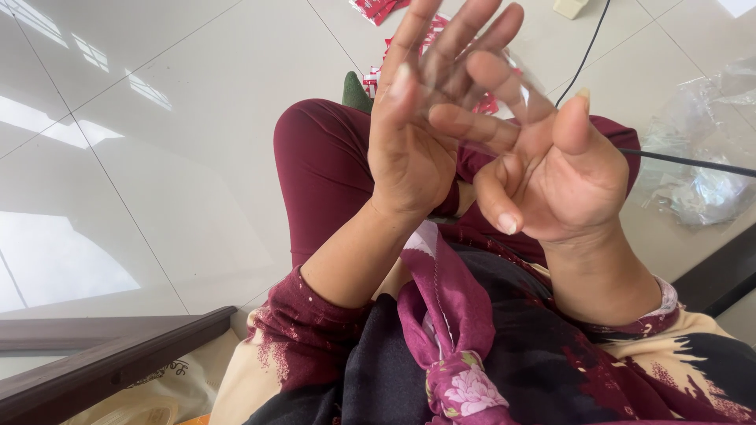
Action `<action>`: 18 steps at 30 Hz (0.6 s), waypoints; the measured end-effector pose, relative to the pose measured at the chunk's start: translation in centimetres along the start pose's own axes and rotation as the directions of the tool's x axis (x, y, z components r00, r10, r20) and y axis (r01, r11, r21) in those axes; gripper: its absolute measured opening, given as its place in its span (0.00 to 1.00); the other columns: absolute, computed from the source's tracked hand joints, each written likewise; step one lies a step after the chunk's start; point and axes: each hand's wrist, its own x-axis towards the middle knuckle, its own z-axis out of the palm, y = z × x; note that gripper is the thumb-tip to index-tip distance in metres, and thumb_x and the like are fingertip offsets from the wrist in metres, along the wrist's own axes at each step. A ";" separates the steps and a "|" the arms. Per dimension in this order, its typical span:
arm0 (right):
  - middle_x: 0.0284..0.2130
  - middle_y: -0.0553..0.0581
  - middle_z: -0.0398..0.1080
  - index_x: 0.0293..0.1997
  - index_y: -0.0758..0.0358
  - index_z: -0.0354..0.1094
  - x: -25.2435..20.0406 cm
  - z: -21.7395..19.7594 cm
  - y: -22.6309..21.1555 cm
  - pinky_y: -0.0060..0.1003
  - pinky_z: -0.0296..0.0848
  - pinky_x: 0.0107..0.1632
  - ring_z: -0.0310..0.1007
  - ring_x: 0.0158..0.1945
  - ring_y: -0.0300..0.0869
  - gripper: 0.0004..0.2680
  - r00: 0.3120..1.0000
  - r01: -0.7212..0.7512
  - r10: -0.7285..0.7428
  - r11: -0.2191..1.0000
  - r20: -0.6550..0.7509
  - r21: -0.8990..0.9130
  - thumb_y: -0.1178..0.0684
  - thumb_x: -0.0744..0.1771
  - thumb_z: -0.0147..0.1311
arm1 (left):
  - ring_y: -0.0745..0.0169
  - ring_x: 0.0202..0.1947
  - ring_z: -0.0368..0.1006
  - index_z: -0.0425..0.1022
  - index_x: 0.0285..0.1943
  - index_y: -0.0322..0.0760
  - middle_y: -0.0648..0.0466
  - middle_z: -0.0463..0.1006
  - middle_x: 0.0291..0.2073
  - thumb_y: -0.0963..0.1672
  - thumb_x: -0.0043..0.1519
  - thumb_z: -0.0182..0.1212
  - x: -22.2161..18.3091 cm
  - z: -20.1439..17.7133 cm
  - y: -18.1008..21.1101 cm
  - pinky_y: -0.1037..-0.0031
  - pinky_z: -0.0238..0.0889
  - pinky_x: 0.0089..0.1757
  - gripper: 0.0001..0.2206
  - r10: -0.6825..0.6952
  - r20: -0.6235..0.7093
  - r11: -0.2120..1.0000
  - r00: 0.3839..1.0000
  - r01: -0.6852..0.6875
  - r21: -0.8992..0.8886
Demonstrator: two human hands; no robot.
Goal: The person puts individual red packets into clear plastic bags by hand while sitting on the floor.
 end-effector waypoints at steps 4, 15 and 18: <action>0.72 0.81 0.49 0.81 0.62 0.34 0.4 0.6 0.5 0.40 0.77 0.35 0.74 0.27 0.57 0.29 0.998 -0.063 0.063 0.998 0.003 0.015 0.40 0.73 0.43 | 0.23 0.70 0.66 0.48 0.85 0.39 0.28 0.66 0.70 0.53 0.58 0.54 0.3 -2.5 -1.4 0.45 0.59 0.70 0.42 0.083 0.084 0.996 0.993 -0.085 0.017; 0.74 0.74 0.46 0.80 0.61 0.31 0.9 0.8 0.8 0.40 0.74 0.28 0.73 0.29 0.57 0.35 0.990 -0.098 0.087 0.991 -0.114 -0.096 0.36 0.69 0.50 | 0.53 0.46 0.81 0.54 0.82 0.37 0.47 0.78 0.48 0.51 0.74 0.54 1.6 -3.3 -2.8 0.63 0.74 0.54 0.29 0.205 0.198 0.978 0.958 -0.196 -0.067; 0.74 0.73 0.44 0.82 0.59 0.27 0.9 -0.3 -0.6 0.41 0.79 0.35 0.76 0.32 0.57 0.36 0.988 -0.085 0.081 0.996 -0.130 -0.022 0.39 0.70 0.53 | 0.51 0.45 0.80 0.55 0.80 0.33 0.45 0.79 0.47 0.49 0.73 0.56 3.3 -3.5 -4.7 0.62 0.74 0.53 0.29 0.210 0.171 0.977 0.963 -0.201 -0.071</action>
